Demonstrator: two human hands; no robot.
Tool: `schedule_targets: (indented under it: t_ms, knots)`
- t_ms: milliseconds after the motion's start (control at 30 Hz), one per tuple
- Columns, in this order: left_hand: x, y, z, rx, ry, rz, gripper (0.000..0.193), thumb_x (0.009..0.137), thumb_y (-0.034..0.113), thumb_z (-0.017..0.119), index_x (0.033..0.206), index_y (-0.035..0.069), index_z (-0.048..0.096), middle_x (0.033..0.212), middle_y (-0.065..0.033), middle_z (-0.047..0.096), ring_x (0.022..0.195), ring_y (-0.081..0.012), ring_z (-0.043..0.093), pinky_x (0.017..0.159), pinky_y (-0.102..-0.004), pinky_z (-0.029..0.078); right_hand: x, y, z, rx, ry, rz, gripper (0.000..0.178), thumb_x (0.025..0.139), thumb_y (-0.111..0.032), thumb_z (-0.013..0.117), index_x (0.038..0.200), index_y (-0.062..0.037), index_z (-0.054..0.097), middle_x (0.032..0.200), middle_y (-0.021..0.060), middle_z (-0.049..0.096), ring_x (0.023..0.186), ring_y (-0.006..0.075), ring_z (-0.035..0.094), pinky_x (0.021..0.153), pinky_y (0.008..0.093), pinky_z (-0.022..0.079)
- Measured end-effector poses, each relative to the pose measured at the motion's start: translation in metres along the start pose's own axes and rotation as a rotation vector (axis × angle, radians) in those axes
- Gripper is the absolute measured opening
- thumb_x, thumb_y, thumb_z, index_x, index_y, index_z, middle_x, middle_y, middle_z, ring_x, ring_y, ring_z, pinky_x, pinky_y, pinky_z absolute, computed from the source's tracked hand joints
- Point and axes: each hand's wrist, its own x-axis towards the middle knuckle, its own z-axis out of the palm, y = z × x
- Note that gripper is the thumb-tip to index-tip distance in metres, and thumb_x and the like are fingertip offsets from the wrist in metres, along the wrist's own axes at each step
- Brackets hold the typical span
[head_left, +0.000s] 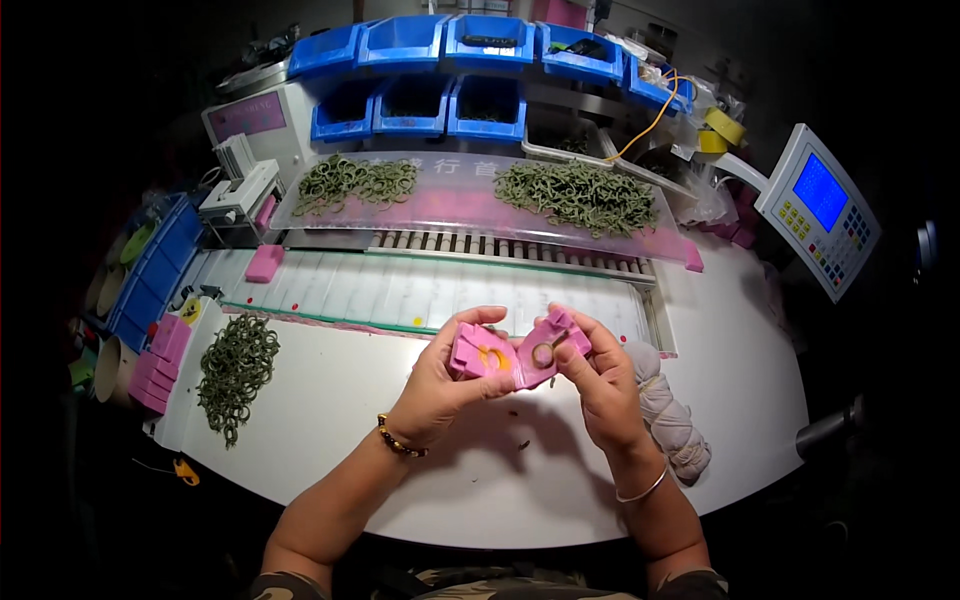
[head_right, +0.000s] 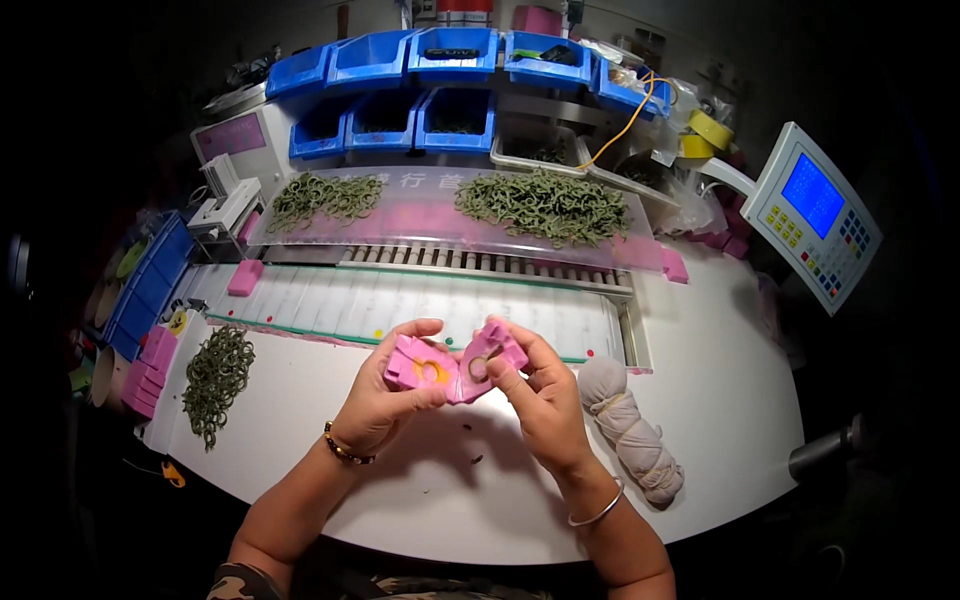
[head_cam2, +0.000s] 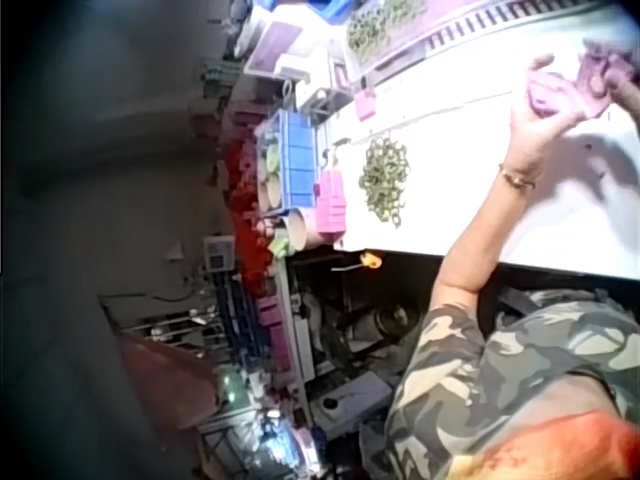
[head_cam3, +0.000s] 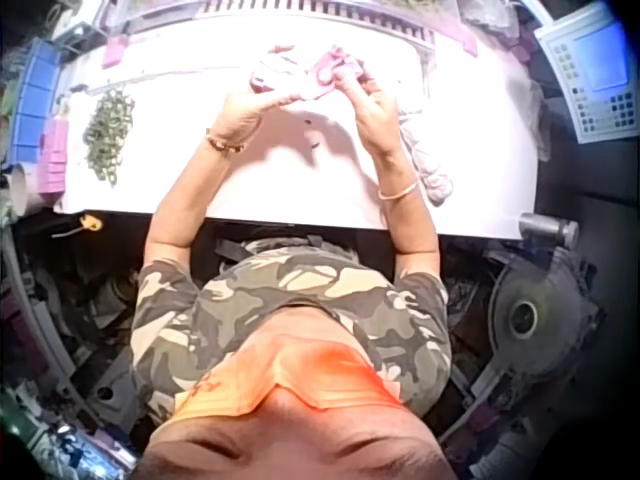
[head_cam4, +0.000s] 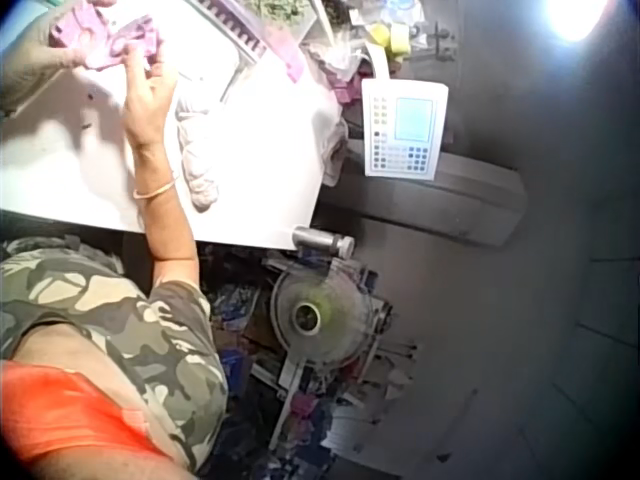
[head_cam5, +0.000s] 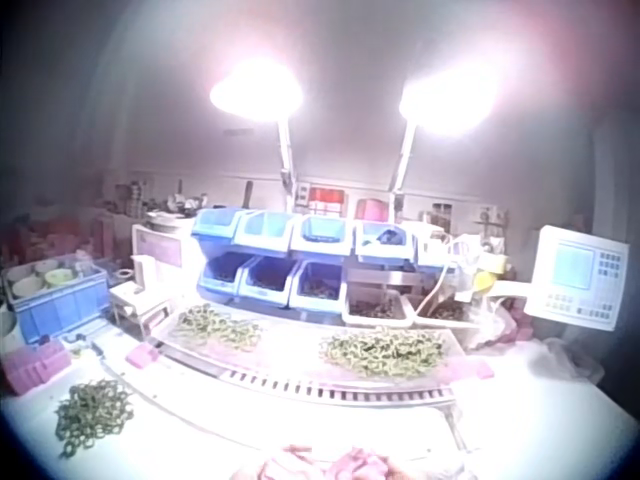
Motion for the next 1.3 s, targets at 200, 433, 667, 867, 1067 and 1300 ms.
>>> schedule_targets:
  t_ms: [200,433,667,867,1067,1300]
  knots:
    - [0.001,-0.021,0.011,0.235,-0.028,0.275,0.052,0.073,-0.002,0.078,0.113,0.009,0.047,0.126,-0.0087,0.042,0.124,-0.0188,0.044,0.099,-0.0337,0.047,0.003,0.004,0.007,0.119,0.227,0.004,0.041,0.097,-0.004,0.050,0.136,0.0035,0.043,0.122,0.0133,0.060,0.108,0.0160,0.058,0.095,0.0310,0.047]
    - [-0.007,-0.020,0.020,-0.264,-0.065,-0.034,0.046,0.087,0.026,0.072,0.113,0.008,0.038,0.120,-0.0060,0.043,0.118,-0.0190,0.052,0.099,-0.0306,0.043,-0.005,-0.009,0.009,-0.092,-0.088,0.056,0.032,0.090,0.001,0.057,0.121,-0.0005,0.060,0.104,0.0066,0.064,0.095,0.0134,0.059,0.088,0.0270,0.047]
    - [-0.002,-0.008,0.019,-0.364,0.245,-0.166,0.025,0.092,0.031,0.059,0.089,0.006,0.057,0.075,-0.0049,0.059,0.067,-0.0156,0.059,0.059,-0.0286,0.048,-0.007,0.001,0.030,-0.839,-0.108,-0.367,0.084,0.074,-0.029,0.078,0.142,-0.0036,0.038,0.135,0.0147,0.041,0.118,0.0340,0.040,0.100,0.0426,0.033]
    - [-0.005,-0.010,0.015,-0.104,0.363,-0.103,0.030,0.096,0.029,0.047,0.078,0.005,0.055,0.067,-0.0034,0.054,0.058,-0.0113,0.052,0.052,-0.0272,0.044,-0.009,-0.006,0.037,-1.125,0.031,-0.511,0.053,0.077,-0.022,0.074,0.125,-0.0093,0.058,0.126,0.0080,0.051,0.112,0.0274,0.046,0.098,0.0409,0.032]
    - [-0.004,-0.019,0.013,-0.017,0.321,0.050,0.018,0.098,0.020,0.043,0.090,0.005,0.049,0.079,-0.0008,0.051,0.068,-0.0064,0.047,0.062,-0.0215,0.042,-0.007,-0.004,0.040,-1.012,0.084,-0.624,0.019,0.075,-0.005,0.072,0.091,-0.0109,0.064,0.100,0.0025,0.064,0.091,0.0227,0.055,0.081,0.0339,0.038]
    - [-0.004,-0.021,0.015,0.061,0.405,0.114,0.014,0.098,0.019,0.041,0.098,0.005,0.044,0.088,-0.0039,0.051,0.073,-0.0078,0.049,0.066,-0.0225,0.044,-0.008,0.006,0.040,-0.790,0.061,-0.538,0.022,0.073,0.001,0.071,0.090,-0.0110,0.063,0.085,-0.0015,0.067,0.079,0.0199,0.057,0.073,0.0324,0.040]
